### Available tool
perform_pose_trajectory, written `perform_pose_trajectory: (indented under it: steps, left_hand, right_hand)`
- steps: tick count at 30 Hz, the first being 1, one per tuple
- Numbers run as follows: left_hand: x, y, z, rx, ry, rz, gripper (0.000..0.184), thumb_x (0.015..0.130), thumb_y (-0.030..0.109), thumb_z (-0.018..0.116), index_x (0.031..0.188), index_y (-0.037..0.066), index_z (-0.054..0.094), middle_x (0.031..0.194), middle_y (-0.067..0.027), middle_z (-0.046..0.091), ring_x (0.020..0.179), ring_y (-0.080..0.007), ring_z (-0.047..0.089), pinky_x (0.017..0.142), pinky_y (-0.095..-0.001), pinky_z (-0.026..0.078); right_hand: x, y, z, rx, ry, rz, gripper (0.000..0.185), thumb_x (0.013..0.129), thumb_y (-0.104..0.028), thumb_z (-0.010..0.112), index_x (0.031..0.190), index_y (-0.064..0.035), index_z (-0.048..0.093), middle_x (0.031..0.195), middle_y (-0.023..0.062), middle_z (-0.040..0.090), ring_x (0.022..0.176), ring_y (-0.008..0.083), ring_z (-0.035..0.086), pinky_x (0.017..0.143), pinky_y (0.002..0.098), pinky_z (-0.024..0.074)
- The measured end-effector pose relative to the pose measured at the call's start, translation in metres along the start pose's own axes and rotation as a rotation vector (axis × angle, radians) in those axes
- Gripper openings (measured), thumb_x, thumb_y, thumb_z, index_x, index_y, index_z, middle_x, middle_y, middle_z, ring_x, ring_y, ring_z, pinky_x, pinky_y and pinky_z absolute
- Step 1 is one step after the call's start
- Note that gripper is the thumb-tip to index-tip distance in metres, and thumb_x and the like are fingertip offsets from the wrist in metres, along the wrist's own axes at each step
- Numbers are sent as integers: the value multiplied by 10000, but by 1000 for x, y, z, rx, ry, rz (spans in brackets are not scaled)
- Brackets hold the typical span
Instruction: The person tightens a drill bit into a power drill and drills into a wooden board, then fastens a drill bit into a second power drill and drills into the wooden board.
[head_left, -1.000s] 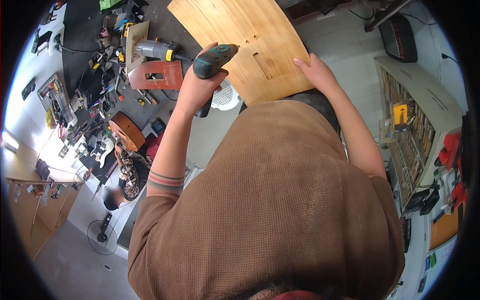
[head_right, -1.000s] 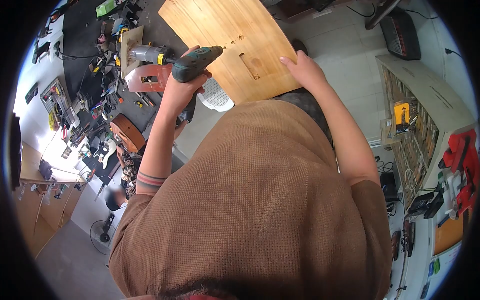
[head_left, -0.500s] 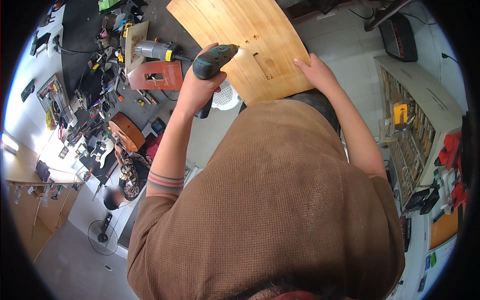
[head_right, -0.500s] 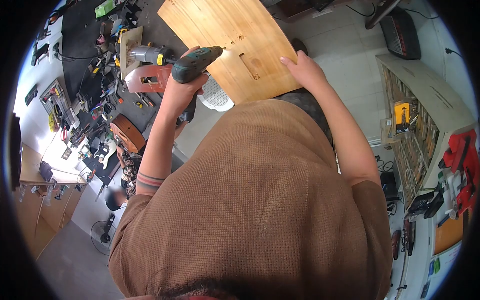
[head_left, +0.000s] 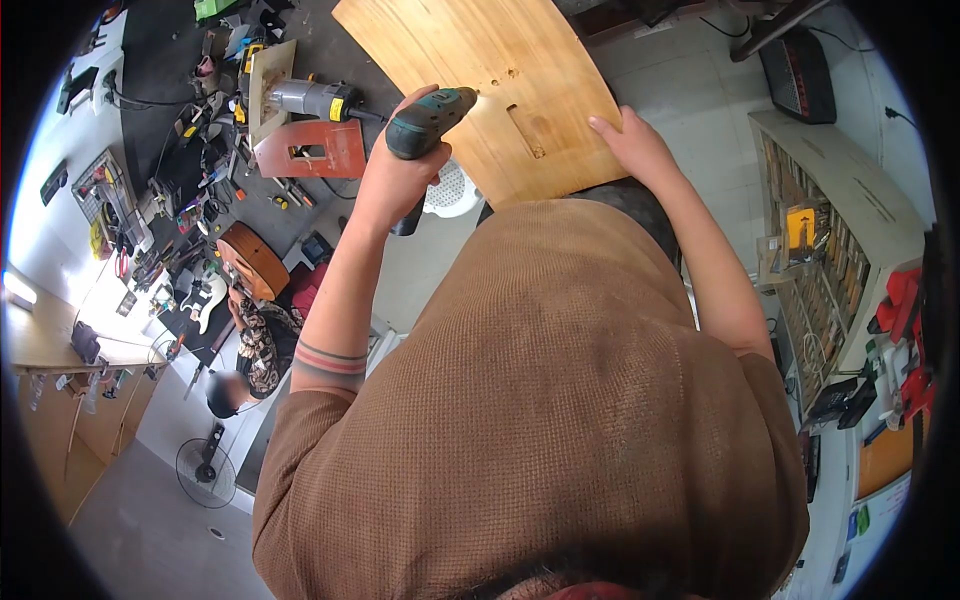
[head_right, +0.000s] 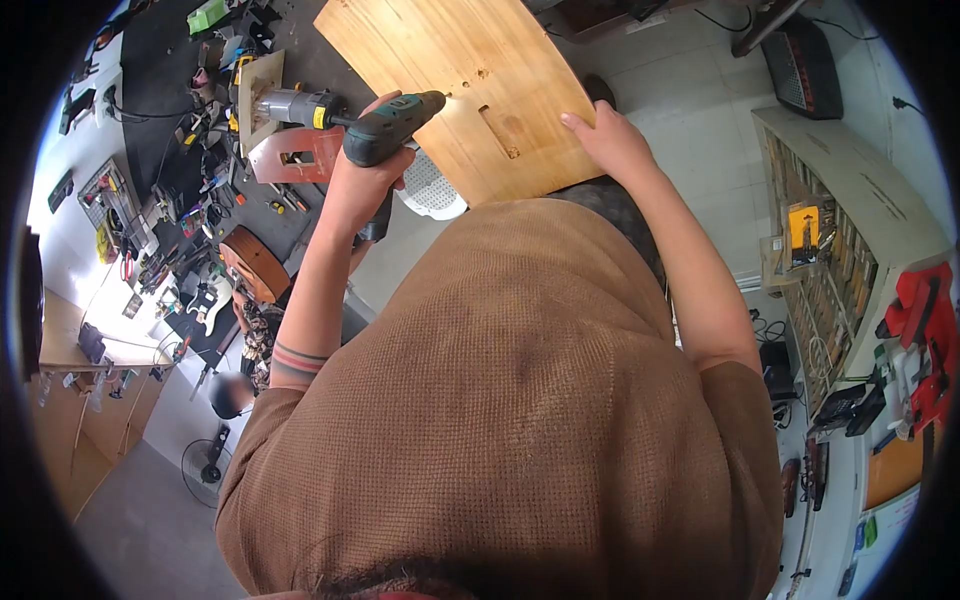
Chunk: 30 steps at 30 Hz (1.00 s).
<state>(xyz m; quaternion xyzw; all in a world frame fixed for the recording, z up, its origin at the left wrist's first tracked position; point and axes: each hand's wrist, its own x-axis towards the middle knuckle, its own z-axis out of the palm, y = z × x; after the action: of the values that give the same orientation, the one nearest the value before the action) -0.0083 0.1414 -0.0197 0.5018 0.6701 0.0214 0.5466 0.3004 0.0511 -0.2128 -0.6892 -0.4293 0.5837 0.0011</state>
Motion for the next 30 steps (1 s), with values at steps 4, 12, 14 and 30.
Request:
perform_pose_trajectory:
  steps: [4,12,14,30]
  left_hand:
    - [1,-2,0,-20,-3,0,735,947,-26,702,1650,74,514,1130,-69,731,745,-111,635,659,-300,565]
    - [17,-14,16,-61,26,-19,746,930,-22,692,1649,64,513,1124,-62,724,752,-113,639,659,-302,564]
    - [19,-15,17,-67,24,-37,745,929,-20,688,1649,61,514,1124,-63,723,755,-113,639,661,-305,565]
    - [19,-9,12,-57,-2,-32,745,948,4,694,1665,58,500,1087,-81,755,806,-112,678,701,-304,590]
  right_hand:
    - [1,2,0,-11,9,-20,742,1094,-651,597,1331,51,650,1298,284,760,1217,420,748,1034,511,588]
    - [0,0,-3,-53,15,-3,727,1095,-656,593,1313,36,646,1318,283,757,1240,441,733,1043,531,582]
    - [2,-1,-4,-51,18,6,726,1095,-660,593,1310,32,644,1323,283,755,1240,442,733,1042,535,582]
    - [-2,5,-6,-55,14,-72,769,961,-668,781,1306,-2,615,1315,234,766,1219,393,747,1010,498,592]
